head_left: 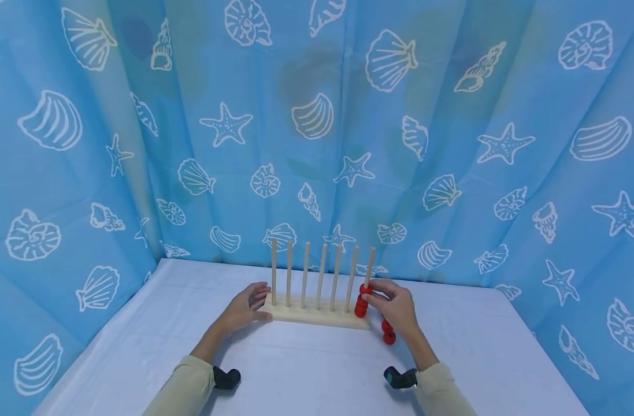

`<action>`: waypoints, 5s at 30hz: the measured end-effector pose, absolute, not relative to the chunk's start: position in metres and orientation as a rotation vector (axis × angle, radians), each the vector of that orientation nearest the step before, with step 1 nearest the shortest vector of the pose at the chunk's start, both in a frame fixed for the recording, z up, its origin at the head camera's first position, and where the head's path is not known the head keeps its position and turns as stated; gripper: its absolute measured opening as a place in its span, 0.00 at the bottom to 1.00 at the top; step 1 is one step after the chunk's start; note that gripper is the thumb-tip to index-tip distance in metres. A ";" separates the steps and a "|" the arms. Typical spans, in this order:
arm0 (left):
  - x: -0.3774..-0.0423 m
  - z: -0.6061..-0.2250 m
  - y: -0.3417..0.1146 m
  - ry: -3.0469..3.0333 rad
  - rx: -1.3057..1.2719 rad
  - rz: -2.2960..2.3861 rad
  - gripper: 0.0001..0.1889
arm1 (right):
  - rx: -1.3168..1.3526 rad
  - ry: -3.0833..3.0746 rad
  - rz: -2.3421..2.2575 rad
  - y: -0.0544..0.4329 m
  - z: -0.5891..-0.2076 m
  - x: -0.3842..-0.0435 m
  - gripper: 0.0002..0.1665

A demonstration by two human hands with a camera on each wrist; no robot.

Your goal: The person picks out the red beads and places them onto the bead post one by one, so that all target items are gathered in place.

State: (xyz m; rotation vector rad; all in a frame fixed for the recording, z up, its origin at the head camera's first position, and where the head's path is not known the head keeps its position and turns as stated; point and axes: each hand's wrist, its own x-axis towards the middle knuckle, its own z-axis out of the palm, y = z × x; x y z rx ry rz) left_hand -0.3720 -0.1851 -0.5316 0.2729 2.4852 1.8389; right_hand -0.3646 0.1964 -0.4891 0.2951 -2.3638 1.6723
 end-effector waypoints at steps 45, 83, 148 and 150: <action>-0.370 -0.529 -0.183 2.491 0.257 1.821 0.47 | 0.338 -2.363 1.689 0.217 -0.493 -0.352 0.22; -0.369 -0.528 -0.181 2.501 0.213 1.813 0.47 | 0.303 -2.569 1.774 0.268 -0.523 -0.322 0.18; -0.369 -0.528 -0.180 2.510 0.197 1.815 0.47 | 0.280 -2.556 1.626 0.260 -0.510 -0.324 0.21; -0.369 -0.528 -0.180 2.512 0.201 1.812 0.47 | 0.285 -2.555 1.597 0.259 -0.506 -0.326 0.21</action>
